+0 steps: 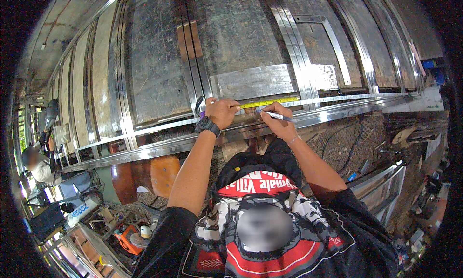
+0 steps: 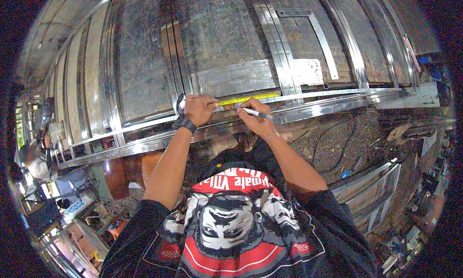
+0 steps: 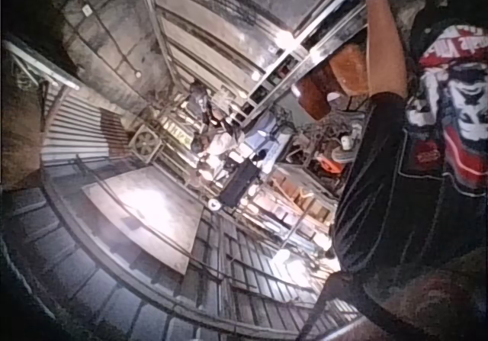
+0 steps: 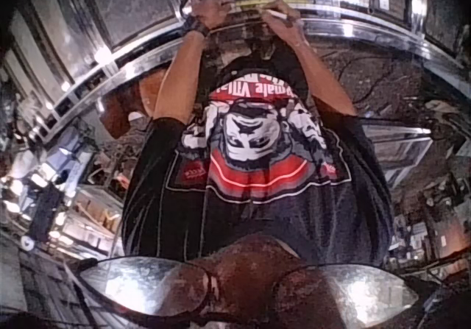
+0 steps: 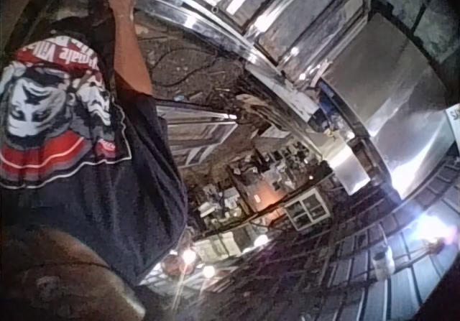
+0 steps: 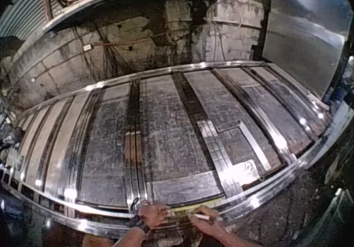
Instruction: The person measures and marks metal frame components using a try square and a tape measure. They place the try square on the frame, mark lines with a marker, then switch to a tape measure to measure lengths and mark additional points on the frame.
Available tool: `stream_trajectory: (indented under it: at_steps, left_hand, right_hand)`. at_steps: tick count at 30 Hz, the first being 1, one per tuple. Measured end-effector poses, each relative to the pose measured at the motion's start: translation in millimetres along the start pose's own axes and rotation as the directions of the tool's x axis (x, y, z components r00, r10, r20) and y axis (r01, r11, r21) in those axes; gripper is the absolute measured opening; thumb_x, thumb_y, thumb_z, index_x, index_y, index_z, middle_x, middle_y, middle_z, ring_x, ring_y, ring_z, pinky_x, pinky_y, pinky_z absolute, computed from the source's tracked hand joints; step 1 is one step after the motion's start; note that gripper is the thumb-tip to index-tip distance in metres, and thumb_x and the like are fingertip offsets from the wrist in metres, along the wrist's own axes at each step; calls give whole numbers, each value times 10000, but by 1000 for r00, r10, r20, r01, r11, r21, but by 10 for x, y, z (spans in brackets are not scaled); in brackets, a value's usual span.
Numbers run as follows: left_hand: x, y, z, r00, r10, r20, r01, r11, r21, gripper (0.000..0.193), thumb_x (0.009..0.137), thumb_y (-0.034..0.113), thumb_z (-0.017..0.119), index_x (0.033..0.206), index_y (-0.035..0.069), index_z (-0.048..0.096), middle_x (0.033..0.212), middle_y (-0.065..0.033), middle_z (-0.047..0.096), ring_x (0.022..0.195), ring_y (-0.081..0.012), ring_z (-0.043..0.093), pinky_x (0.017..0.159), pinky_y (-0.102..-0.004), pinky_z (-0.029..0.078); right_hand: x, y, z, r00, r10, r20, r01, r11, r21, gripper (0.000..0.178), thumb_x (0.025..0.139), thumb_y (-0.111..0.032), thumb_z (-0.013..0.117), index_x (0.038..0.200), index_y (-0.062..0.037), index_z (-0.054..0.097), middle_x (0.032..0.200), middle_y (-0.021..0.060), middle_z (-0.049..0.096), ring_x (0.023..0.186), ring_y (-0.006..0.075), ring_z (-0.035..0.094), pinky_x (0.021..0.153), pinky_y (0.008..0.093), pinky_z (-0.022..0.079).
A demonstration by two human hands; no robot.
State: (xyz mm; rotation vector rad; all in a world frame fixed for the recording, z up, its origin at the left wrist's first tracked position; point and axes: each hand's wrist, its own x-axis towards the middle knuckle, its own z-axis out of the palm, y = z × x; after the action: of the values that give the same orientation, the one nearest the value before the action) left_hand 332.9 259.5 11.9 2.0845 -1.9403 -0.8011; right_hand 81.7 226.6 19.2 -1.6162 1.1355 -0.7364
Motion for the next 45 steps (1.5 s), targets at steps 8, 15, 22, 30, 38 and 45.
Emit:
stream_trajectory:
  at_steps: [8,15,22,30,38,45]
  left_hand:
    - [-3,-19,20,1000,-5,5,5,1000,-9,250,966,389,652,1059,231,822,1054,-21,791,1005,-231,699,1063,-468,345]
    - [-8,39,-19,999,-40,29,41,999,-24,245,978,351,632,1052,210,817,1077,-3,788,1019,-193,698,1118,-473,276]
    - [1,40,-22,997,-62,49,64,997,-48,250,970,361,637,1054,211,818,1090,-23,787,1034,-204,695,1129,-471,271]
    - [10,52,-46,996,-63,70,67,997,-48,259,971,360,630,1072,207,813,1103,-22,787,1071,-211,691,1124,-478,275]
    - [7,60,-60,996,-62,67,65,997,-51,258,967,359,636,1069,205,816,1143,-15,781,1067,-206,692,1126,-477,271]
    - [10,2,-2,1000,-14,16,15,1000,-14,235,956,379,678,1054,215,816,1056,-21,785,1037,-255,693,1066,-468,346]
  right_hand:
    - [5,-114,86,998,-23,51,18,995,94,191,930,-167,766,976,1,687,831,66,725,753,102,649,673,295,532]
    - [66,24,152,994,-95,45,97,994,-41,171,930,-143,768,978,0,686,853,74,714,766,104,655,681,286,526]
    - [63,23,158,992,-123,42,124,992,-35,159,925,-139,770,975,-10,693,859,84,707,767,128,670,687,298,528]
    - [75,16,140,979,-201,34,203,975,-88,180,924,-170,768,957,-13,687,847,97,701,742,160,673,681,319,529]
    - [72,32,166,985,-170,6,170,985,-13,199,914,-185,773,935,-12,676,830,90,700,725,140,656,661,306,523]
    - [4,-34,74,1000,5,-20,-4,998,58,180,912,-171,777,928,-15,690,837,63,702,751,124,644,683,302,527]
